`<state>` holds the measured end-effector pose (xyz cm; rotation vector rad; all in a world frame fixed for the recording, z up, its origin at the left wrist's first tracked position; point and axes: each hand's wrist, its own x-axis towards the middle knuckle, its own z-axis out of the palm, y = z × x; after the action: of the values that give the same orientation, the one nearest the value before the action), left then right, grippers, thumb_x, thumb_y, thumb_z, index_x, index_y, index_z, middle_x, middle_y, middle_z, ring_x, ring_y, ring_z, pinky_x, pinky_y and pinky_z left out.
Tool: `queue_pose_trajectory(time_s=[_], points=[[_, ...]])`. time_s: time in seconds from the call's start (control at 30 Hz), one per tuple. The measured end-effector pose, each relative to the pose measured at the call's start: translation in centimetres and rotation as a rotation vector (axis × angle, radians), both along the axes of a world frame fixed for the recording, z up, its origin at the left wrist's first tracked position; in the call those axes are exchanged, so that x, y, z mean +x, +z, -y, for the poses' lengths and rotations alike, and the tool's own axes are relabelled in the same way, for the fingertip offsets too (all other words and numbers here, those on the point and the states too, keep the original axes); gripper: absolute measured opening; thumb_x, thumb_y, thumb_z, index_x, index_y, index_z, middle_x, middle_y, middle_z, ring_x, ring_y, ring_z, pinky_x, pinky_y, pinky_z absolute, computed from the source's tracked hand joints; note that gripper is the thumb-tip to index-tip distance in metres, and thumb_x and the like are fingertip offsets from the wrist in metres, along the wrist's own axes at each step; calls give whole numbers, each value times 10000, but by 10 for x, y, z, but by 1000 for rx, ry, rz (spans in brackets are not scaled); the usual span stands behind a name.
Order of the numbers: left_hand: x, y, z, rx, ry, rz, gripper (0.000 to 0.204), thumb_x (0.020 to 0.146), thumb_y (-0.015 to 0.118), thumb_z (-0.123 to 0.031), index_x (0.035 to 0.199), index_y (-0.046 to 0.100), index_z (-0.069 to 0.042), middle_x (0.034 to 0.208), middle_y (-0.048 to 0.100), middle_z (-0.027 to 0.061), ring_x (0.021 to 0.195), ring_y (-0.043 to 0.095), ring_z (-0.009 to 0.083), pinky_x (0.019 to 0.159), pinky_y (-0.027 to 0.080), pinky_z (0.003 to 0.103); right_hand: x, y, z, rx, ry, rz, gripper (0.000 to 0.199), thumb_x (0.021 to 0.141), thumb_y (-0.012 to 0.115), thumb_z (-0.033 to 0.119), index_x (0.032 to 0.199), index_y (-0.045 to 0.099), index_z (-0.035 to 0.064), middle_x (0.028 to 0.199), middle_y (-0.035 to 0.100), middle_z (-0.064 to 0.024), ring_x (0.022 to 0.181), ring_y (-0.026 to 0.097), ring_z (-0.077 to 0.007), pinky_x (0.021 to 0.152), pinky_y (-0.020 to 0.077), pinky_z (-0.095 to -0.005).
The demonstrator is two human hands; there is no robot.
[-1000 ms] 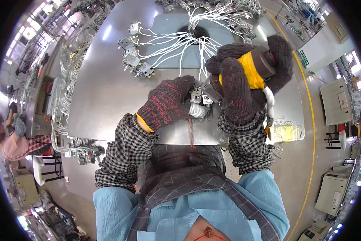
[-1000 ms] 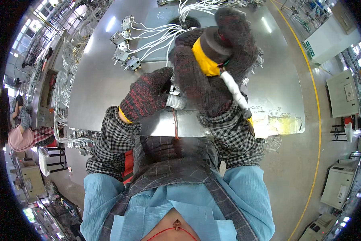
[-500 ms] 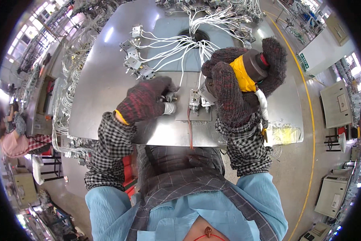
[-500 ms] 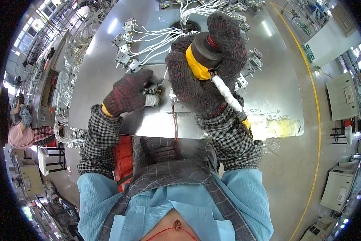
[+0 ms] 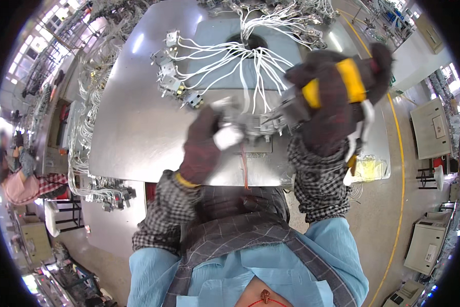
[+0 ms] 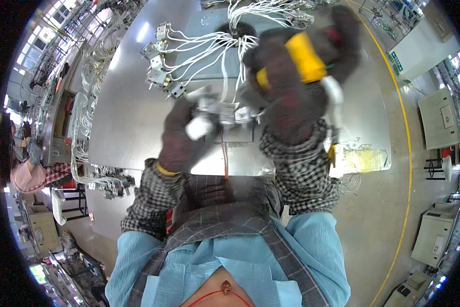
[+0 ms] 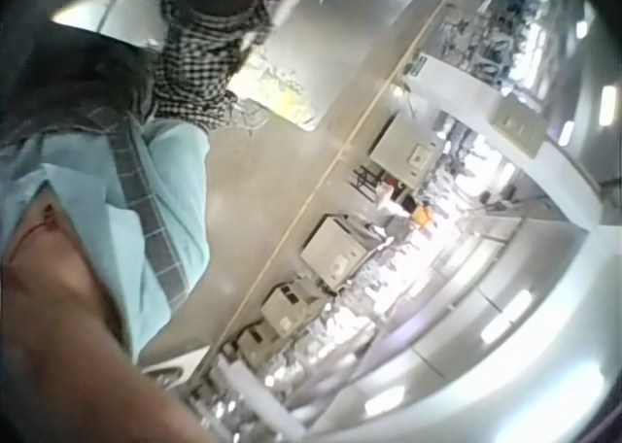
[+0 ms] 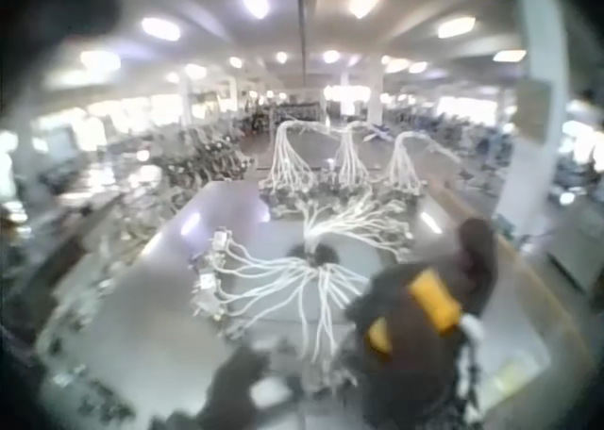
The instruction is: Assemble electrical components onto a wiring harness fixture using an electric screwdriver.
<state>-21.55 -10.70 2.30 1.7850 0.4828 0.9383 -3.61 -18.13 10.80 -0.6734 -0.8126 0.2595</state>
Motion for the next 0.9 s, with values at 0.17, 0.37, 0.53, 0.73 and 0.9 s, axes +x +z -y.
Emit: queue_pose_trajectory(time_s=[0.17,0.37,0.53,0.73,0.9], points=[[7,15,-13,-269,-287,-38,668,876,790,-224,1438,512,8,1218,638,125,1126,626,178,982,513,341,10,10,3,134,-110,130,638,940,727,150,1485,402,77,1098,686,-166,862,729,-276,737,650,-405],[7,24,-19,175,-133,-429,608,836,809,-408,1305,630,-64,1005,730,169,916,726,320,802,568,408,-8,6,1,95,-109,-35,808,886,714,67,1536,242,151,968,679,-197,711,715,-283,631,628,-398],[11,37,-15,273,-150,-572,688,807,796,-529,1292,631,-70,1007,737,177,957,723,368,826,556,460,-2,0,1,73,87,142,795,927,721,-2,1545,275,226,1123,660,-160,893,707,-243,726,638,-409],[8,35,-15,420,-104,-617,779,773,802,-560,1350,600,-78,1224,671,209,1140,651,382,960,505,474,-6,-5,-5,62,-19,255,754,931,709,2,1531,297,198,1086,667,-174,849,711,-259,706,641,-417],[-14,19,-46,689,168,-591,917,697,878,-490,1440,532,-78,1413,564,212,1318,532,412,1086,436,501,-9,-8,-7,70,-59,263,720,935,699,6,1519,315,175,1056,672,-185,813,715,-272,689,643,-424]])
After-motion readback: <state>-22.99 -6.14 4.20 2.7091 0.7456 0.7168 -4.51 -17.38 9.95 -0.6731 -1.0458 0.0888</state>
